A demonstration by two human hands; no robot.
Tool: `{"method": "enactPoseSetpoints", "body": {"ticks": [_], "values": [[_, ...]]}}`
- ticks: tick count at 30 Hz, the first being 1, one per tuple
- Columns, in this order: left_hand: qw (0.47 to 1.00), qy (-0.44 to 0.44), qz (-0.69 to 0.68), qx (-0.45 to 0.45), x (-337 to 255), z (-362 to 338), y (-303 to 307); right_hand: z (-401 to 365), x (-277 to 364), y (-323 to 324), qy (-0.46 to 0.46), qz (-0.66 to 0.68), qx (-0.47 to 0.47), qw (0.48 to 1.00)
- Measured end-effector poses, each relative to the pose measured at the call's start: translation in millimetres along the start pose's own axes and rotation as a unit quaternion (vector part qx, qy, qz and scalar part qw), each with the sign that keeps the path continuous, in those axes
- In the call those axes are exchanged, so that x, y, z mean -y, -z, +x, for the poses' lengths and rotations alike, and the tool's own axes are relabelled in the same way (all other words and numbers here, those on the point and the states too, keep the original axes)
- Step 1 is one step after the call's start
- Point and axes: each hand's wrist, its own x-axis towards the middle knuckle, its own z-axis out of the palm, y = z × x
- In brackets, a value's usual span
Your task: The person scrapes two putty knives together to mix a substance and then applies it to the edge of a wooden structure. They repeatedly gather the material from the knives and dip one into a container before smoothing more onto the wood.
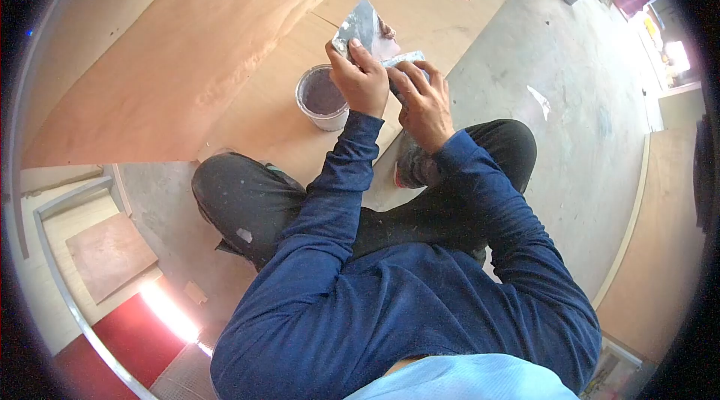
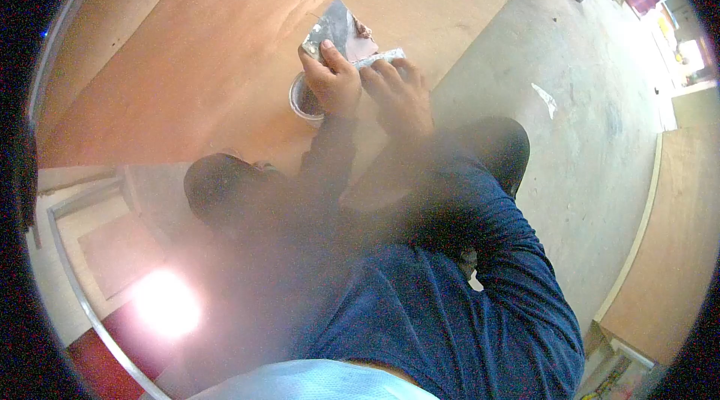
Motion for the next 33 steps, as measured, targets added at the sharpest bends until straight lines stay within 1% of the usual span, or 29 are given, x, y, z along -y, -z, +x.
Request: {"method": "enactPoseSetpoints", "body": {"ticks": [2, 4, 8, 11, 13, 14, 16, 17, 18, 20, 21, 22, 24, 25, 26, 28, 29, 31, 33], "values": [[1.0, -0.015, 0.013, -0.012, 0, -5, -6, -3, -7, -1, -0.003, 0.003, -0.005, 1.0], [0.999, 0.003, 0.019, -0.026, 1, -8, -7, -2, -11, -3, 0.017, 0.033, -0.009, 0.999], [0.999, -0.006, 0.035, -0.024, 3, -8, -9, -1, -10, -5, 0.001, 0.039, -0.003, 0.999], [0.999, -0.005, 0.047, -0.019, 0, -11, -9, -3, -11, -9, 0.017, 0.057, -0.018, 0.998], [0.998, 0.037, 0.047, -0.011, -4, -12, -9, 0, -8, -9, -0.006, 0.043, -0.024, 0.999], [0.998, 0.038, 0.047, -0.011, -3, -18, -11, 5, -6, -8, -0.006, 0.043, -0.024, 0.999], [0.998, 0.036, 0.055, 0.007, 1, -41, -13, 11, -6, 0, 0.03, 0.027, -0.071, 0.997], [0.998, 0.055, 0.027, 0.019, 7, -42, -13, 9, -8, 3, 0.042, 0.029, -0.063, 0.997], [0.998, 0.052, 0.026, 0.022, 13, -43, -13, 7, -13, 1, 0.039, 0.028, -0.067, 0.997], [0.999, 0.024, 0.033, 0.027, 11, -39, -10, -3, -23, -5, -0.007, 0.056, -0.022, 0.998], [1.0, 0.012, 0.003, 0.02, 10, -35, -9, -9, -24, -7, 0.002, 0.049, -0.035, 0.998], [1.0, 0.011, 0.003, 0.02, 11, -33, -7, -11, -23, -6, 0.003, 0.049, -0.036, 0.998], [0.997, -0.015, -0.058, 0.056, 13, -25, 1, -10, -17, -3, 0.002, 0.036, -0.032, 0.999], [0.995, -0.005, -0.06, 0.085, 14, -21, 4, -8, -18, 0, 0.025, 0.03, -0.036, 0.999], [0.994, -0.003, -0.06, 0.087, 15, -19, 6, -9, -18, -2, 0.023, 0.029, -0.034, 0.999], [0.988, -0.032, -0.093, 0.123, 14, -14, 7, -9, -18, -3, -0.006, 0.006, -0.043, 0.999], [0.987, -0.032, -0.095, 0.125, 15, -12, 9, -8, -18, -2, -0.007, 0.003, -0.044, 0.999], [0.982, -0.058, -0.078, 0.164, 16, -10, 13, -5, -17, 1, -0.02, -0.032, -0.07, 0.997], [0.979, -0.047, -0.088, 0.178, 14, -12, 15, -1, -20, 7, -0.017, -0.036, -0.076, 0.996]]}}
